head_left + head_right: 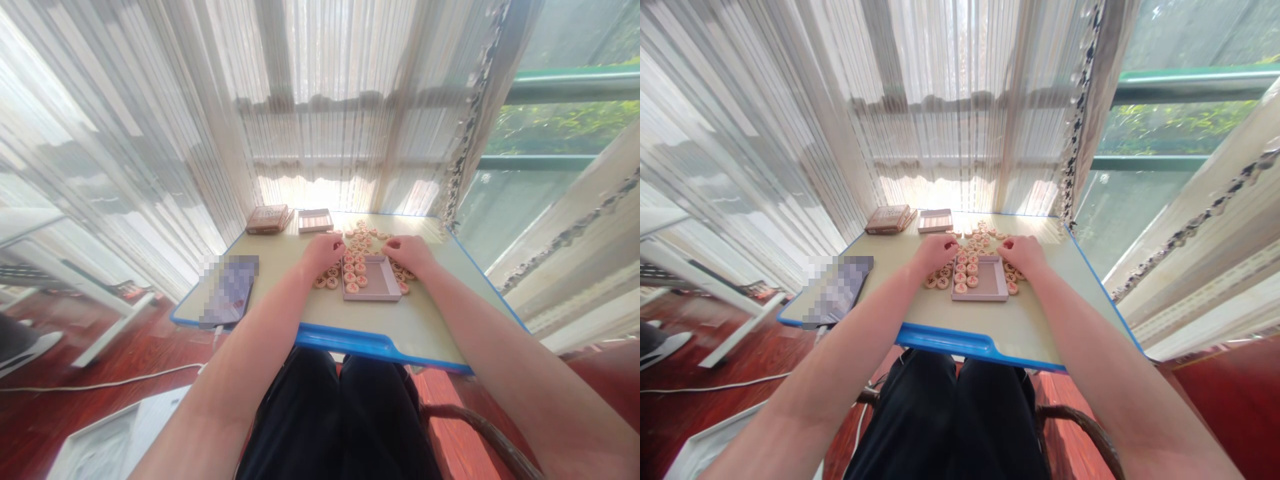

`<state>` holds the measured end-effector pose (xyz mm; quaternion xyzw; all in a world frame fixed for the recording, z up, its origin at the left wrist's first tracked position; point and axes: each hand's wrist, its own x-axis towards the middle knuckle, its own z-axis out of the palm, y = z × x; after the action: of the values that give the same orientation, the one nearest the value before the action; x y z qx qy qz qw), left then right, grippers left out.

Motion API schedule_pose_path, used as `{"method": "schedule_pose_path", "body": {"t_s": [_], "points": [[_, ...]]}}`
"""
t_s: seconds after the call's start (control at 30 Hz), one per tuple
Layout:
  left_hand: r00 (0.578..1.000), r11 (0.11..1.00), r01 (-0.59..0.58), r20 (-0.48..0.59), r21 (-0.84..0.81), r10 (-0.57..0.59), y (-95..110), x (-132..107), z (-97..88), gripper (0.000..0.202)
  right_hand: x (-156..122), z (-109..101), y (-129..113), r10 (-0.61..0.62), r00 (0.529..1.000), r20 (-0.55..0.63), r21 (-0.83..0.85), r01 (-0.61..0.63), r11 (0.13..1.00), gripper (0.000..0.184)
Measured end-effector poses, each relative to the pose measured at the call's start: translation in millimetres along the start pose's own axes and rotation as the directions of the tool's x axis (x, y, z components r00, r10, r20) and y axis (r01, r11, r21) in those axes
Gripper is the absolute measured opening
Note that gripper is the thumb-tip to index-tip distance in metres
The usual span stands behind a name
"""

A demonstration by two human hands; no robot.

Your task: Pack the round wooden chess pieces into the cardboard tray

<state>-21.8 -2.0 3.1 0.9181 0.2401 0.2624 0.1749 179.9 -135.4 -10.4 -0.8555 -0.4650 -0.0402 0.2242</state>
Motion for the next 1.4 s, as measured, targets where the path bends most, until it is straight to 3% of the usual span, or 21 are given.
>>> {"method": "schedule_pose_path", "body": {"t_s": [0.23,0.33,0.4,0.47,0.7,0.97,1.2,1.4], "points": [[1.000,1.000,-0.006,0.009,0.021,0.005,-2.6,-0.6,0.1,0.024,-1.4,-6.8,-1.4,0.023,0.999,-0.038,0.059,-0.021,0.998,0.034],[1.000,0.999,-0.022,0.000,0.028,0.022,-3.8,-0.3,0.4,0.024,-8.9,-17.2,-10.8,-0.130,0.991,-0.024,0.071,0.131,0.989,0.036],[1.000,0.999,-0.018,0.008,0.034,0.018,-3.5,-0.2,0.2,0.024,-16.3,-24.1,-20.4,-0.280,0.958,0.056,0.064,0.276,0.959,0.031],[1.000,0.999,-0.005,0.018,0.032,0.004,-2.6,-0.3,-0.4,0.024,-23.6,-28.8,-29.9,-0.325,0.936,0.134,0.033,0.323,0.946,0.021],[0.999,0.998,0.034,0.032,0.054,-0.036,-1.0,-0.7,-2.0,0.025,-34.4,-33.1,-39.9,-0.354,0.888,0.292,-0.024,0.377,0.926,0.029],[1.000,0.998,0.005,0.028,0.057,-0.007,-4.9,1.2,0.7,0.024,-37.8,-42.1,-45.7,-0.349,0.876,0.334,-0.032,0.380,0.924,0.015],[1.000,0.997,0.010,0.028,0.080,-0.012,-6.2,0.4,-0.2,0.025,-40.9,-51.8,-49.1,-0.372,0.873,0.315,0.059,0.373,0.926,0.014],[1.000,0.998,0.002,0.018,0.063,-0.003,-8.8,2.0,1.5,0.024,-54.1,-53.2,-62.7,-0.484,0.806,0.342,0.188,0.446,0.875,0.012]]}}
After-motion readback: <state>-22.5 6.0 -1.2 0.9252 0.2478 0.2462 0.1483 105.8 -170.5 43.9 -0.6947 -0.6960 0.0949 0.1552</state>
